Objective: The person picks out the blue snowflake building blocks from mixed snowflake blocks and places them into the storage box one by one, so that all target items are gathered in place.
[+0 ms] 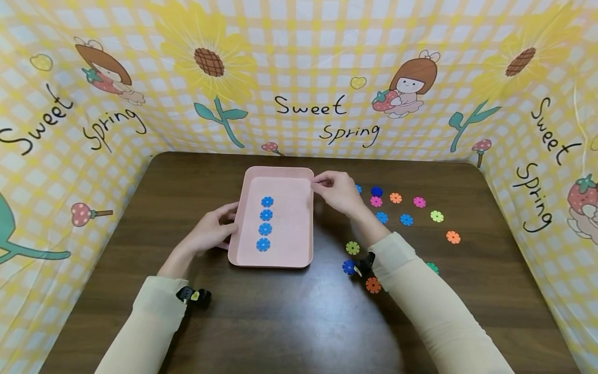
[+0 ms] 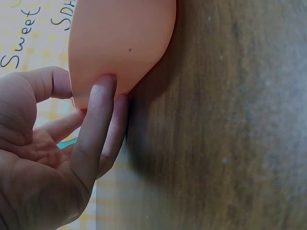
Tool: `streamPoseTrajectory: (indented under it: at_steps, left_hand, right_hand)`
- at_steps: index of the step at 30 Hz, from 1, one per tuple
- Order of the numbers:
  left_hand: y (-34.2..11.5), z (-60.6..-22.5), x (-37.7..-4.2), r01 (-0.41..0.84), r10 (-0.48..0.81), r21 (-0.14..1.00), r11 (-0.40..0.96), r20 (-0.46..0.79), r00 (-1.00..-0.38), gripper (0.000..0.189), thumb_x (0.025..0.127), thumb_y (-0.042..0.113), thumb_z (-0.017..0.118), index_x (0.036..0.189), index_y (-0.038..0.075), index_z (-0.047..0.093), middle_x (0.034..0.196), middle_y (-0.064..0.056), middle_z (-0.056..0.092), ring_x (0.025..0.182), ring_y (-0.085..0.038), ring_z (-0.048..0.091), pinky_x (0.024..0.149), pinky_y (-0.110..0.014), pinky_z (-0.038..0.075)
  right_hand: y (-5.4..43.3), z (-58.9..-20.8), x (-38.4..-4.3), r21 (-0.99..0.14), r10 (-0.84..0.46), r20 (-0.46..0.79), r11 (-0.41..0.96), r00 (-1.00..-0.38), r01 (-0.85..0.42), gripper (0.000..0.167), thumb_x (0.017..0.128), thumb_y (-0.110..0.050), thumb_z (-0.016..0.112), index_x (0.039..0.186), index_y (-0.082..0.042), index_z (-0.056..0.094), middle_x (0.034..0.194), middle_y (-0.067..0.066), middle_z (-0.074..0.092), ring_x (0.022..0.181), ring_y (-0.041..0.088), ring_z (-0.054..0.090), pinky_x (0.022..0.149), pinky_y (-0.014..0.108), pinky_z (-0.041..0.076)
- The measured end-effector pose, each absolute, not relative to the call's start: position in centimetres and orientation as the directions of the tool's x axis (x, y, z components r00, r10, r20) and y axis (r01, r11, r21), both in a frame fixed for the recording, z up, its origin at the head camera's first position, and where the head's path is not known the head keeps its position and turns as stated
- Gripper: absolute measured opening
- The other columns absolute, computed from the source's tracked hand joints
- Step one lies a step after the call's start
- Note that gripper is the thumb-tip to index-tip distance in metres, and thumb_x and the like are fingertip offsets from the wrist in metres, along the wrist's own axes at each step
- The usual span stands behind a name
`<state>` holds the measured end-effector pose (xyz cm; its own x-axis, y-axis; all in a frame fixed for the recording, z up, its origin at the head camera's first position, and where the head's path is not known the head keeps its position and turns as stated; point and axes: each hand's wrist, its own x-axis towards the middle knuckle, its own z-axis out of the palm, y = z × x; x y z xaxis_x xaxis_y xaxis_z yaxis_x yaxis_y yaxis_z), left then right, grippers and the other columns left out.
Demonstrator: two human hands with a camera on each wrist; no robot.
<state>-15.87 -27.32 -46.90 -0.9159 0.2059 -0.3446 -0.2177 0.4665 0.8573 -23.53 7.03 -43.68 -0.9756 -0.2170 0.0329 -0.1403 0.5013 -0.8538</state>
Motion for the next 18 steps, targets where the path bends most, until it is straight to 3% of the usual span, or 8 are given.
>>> streamPoseTrajectory:
  at_steps: [7, 18]
  left_hand:
    - [-27.4, -46.7, -15.8, -0.222, 0.203, 0.853, 0.473, -0.35, -0.914, 0.069, 0.103, 0.012, 0.059, 0.165, 0.013, 0.029, 0.148, -0.028, 0.044, 0.109, -0.039, 0.064, 0.071, -0.044, 0.064]
    - [-27.3, -46.6, -15.8, -0.221, 0.207, 0.862, 0.457, -0.345, -0.915, 0.069, 0.102, 0.012, 0.059, 0.164, 0.013, 0.03, 0.146, -0.027, 0.045, 0.106, -0.038, 0.064, 0.071, -0.045, 0.064]
  right_hand:
    - [8.9, -45.4, -24.3, -0.851, -0.15, -0.026, 0.522, -0.988, -0.057, 0.019, 0.097, -0.021, 0.073, 0.11, -0.008, 0.077, 0.102, 0.007, 0.074, 0.088, 0.024, 0.067, 0.071, 0.037, 0.056]
    - [9.8, -47.5, -25.3, -0.827, -0.072, -0.106, 0.561, -0.992, 0.048, 0.029, 0.095, -0.026, 0.075, 0.118, -0.007, 0.073, 0.108, 0.008, 0.072, 0.086, 0.025, 0.067, 0.082, 0.04, 0.056]
